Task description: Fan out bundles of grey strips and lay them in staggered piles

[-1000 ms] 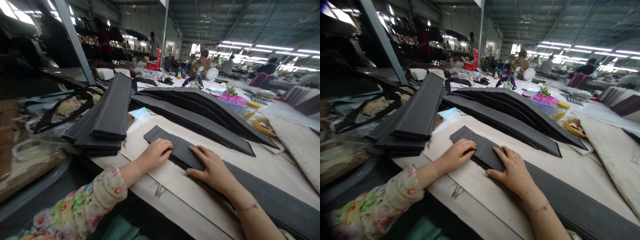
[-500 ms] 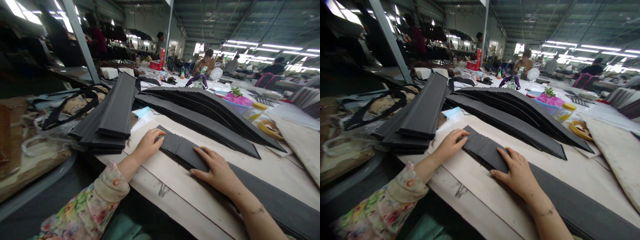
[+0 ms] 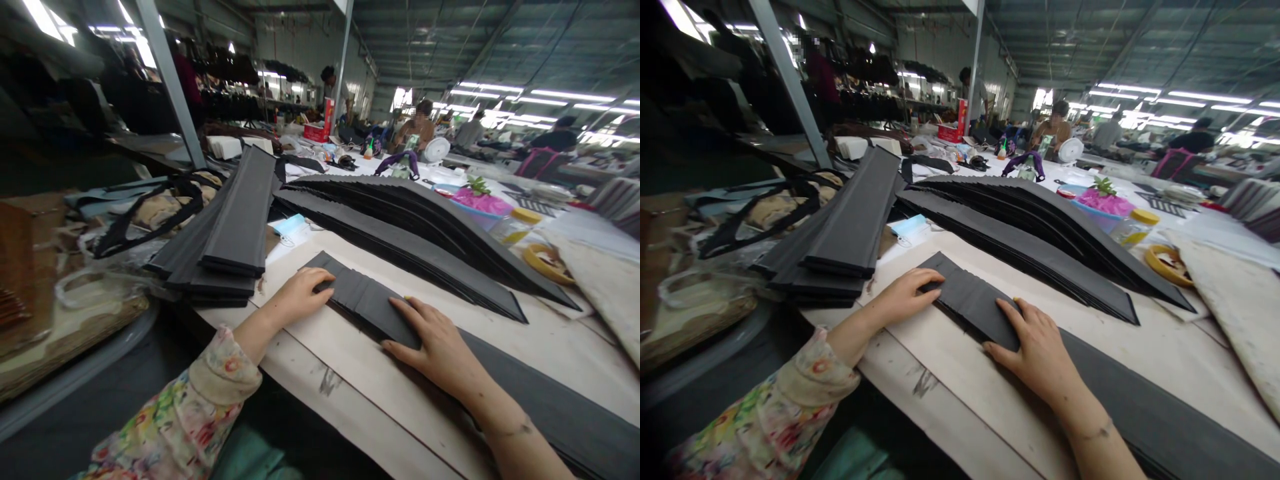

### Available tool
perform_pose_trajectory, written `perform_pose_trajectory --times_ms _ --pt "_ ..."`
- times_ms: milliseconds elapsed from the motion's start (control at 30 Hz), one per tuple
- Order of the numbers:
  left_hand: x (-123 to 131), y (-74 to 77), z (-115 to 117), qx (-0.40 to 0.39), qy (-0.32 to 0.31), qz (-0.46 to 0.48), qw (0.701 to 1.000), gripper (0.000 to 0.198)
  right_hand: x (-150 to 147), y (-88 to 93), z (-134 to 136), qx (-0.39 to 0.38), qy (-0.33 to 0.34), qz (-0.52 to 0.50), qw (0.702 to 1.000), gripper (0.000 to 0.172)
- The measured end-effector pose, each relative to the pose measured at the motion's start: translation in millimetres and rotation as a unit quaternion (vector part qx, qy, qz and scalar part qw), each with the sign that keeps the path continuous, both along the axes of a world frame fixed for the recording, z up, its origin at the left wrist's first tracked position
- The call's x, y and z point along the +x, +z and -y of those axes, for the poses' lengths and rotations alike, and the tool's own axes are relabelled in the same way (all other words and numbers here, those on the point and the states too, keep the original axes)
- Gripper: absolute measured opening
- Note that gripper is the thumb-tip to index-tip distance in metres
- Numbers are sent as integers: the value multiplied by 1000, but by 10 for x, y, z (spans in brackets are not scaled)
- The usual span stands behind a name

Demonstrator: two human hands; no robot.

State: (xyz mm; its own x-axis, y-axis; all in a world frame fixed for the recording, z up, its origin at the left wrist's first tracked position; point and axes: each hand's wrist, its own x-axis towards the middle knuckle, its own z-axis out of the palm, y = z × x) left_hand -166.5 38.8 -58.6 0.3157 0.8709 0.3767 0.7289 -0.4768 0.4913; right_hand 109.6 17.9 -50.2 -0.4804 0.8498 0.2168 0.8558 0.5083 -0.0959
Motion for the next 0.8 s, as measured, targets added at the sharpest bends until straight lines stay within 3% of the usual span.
perform_pose_trajectory --times_ms 100,233,400,567,800 --pt "-63 -21 81 12 -43 -20 999 36 -2 -14 17 15 3 13 1000 67" --pt "-84 -44 124 60 -67 -57 994 25 -29 16 55 63 9 42 997 63" --pt "-67 25 59 82 -58 -121 988 23 -64 72 86 55 35 48 997 62" --pt "-101 55 -22 117 -96 -190 970 25 -106 81 124 63 26 65 996 66" --pt "-77 43 -6 119 -60 -161 978 24 -98 60 166 103 38 67 992 52"
